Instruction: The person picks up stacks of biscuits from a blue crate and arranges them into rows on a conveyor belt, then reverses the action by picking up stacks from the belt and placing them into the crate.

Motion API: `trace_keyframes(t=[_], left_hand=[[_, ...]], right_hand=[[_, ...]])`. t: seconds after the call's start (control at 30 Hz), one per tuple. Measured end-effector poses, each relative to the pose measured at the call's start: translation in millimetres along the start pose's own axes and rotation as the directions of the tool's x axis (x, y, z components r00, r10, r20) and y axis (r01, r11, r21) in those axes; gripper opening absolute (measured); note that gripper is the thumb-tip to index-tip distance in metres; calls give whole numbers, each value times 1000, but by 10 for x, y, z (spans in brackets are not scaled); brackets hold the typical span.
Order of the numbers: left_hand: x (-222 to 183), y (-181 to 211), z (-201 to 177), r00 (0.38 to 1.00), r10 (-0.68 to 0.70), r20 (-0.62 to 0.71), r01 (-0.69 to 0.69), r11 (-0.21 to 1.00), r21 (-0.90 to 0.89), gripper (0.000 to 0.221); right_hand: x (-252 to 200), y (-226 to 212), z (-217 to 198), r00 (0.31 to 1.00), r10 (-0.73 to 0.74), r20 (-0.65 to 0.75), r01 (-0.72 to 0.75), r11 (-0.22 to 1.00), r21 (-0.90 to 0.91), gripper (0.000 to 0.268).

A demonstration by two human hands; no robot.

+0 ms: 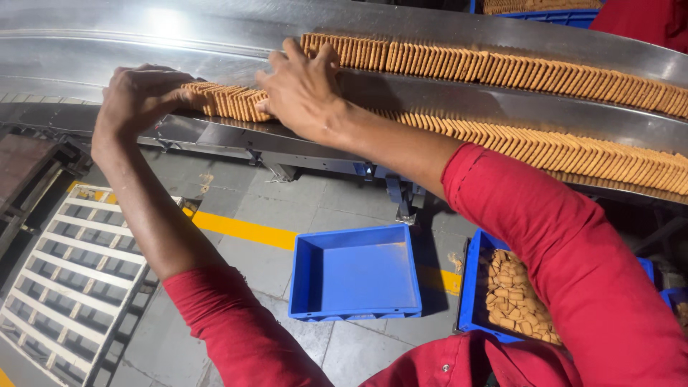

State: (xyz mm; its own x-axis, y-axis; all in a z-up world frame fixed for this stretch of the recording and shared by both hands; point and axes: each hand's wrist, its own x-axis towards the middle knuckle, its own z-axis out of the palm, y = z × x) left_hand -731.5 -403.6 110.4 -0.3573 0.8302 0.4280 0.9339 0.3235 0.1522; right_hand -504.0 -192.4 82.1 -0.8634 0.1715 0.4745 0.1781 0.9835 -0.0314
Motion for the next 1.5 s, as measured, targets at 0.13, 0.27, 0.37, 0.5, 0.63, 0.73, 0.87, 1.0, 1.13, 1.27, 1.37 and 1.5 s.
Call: trace_keyframes(t=[0.13, 0.27, 0.37, 0.5, 0.63, 0.73, 0.87, 1.0, 1.13, 1.27, 1.37, 1.5], left_hand=[[5, 12, 35, 991, -124, -51, 122, 992, -39, 42], [-88, 2, 11, 989, -94, -115, 100, 994, 51, 49], [-102, -56, -6, 985, -113, -131, 118, 993, 32, 57], [-97, -179, -14, 979, -173, -105, 185, 975, 123, 70], [0, -273, -42, 958, -268, -105, 284, 941, 186, 64], [40, -289, -63, 947, -298, -122, 317, 928, 196, 57], [29, -274, -60, 943, -301, -144, 327, 920, 217, 55], [-5, -298, -73, 943, -303, -139, 325, 926, 192, 58], [-18, -325, -53, 948, -287, -135, 310, 929, 202, 60], [-6, -304, -62, 944, -302, -129, 325, 919, 222, 57], [-57, -314, -121, 953, -207, -223, 191, 978, -89, 62], [40, -447, -168, 824, -533, -191, 494, 842, -216, 68]], right_hand=[[41, 6, 152, 997, -61, -43, 58, 996, -70, 57], [121, -41, 250, 991, -100, -84, 89, 988, -126, 57], [207, -90, 295, 993, -100, -58, 90, 985, -145, 60], [298, -226, 370, 987, -111, -115, 84, 972, -218, 65], [371, -317, 364, 991, -118, -64, 103, 974, -202, 65], [390, -312, 257, 988, -124, 91, 126, 992, -24, 69], [365, -204, 10, 950, -76, 304, -40, 933, 357, 56], [327, -62, -186, 862, -139, 487, -97, 899, 427, 20], [237, 118, -205, 907, -174, 384, 3, 913, 407, 42], [69, 364, -159, 958, -120, 261, 25, 940, 340, 18], [-96, 484, -82, 946, -295, 135, 207, 868, 451, 26], [-342, 543, 84, 885, -336, 321, 45, 749, 661, 65]])
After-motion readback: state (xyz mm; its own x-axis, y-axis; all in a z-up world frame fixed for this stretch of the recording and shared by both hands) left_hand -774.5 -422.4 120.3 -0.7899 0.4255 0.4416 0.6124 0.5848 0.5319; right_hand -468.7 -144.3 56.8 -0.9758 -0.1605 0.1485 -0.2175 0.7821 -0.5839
